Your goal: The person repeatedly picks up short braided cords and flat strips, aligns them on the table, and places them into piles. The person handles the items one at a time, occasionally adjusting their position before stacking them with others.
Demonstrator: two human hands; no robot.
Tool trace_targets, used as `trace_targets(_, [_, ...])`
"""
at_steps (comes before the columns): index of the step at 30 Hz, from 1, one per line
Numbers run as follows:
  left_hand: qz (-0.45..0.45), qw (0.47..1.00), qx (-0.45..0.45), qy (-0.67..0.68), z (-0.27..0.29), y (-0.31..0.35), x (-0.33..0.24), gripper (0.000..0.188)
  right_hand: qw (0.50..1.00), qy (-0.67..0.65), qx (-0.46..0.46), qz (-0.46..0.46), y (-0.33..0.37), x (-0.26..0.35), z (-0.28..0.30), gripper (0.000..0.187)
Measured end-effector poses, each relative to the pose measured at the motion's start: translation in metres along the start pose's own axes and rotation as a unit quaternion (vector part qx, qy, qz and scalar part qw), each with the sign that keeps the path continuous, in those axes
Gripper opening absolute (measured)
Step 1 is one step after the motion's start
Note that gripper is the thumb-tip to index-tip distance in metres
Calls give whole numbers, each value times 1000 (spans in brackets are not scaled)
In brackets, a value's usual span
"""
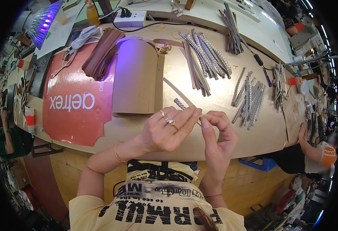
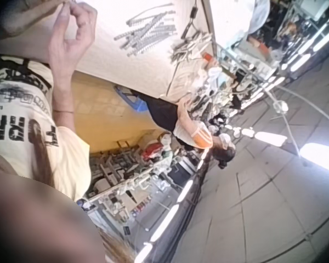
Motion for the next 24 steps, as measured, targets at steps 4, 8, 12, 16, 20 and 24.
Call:
trace_targets(4, [2,1000,3,9,-1,1,0,36,1000,-15,4,-7,-1,-3,0,4])
trace_targets(8, [3,1000,11,10,-2,2,0,38,1000,-21,8,-19,0,-5,0,4])
trace_targets(12, [1,1000,7,8,-2,2,0,38,999,-26,7,-23,0,-5,-1,4])
trace_targets(16, [-1,1000,8,2,-2,1,0,37,999,-28,6,-21,0,-4,-1,5])
trace_targets(20, [3,1000,12,5,-2,1,1,36,999,-35,8,-24,0,-5,-1,6])
trace_targets(24, [1,1000,15,5,-2,1,1,35,999,-38,10,-22,0,-5,-1,6])
Point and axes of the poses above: each hand's wrist, its own y-axis away from the middle knuckle, its own z-axis out of the back of the hand, x = y × z, the point moved 9 cm from there along -y, towards the middle knuckle, and after that the axes turned 2 degrees about -y, right-handed, at the moved point
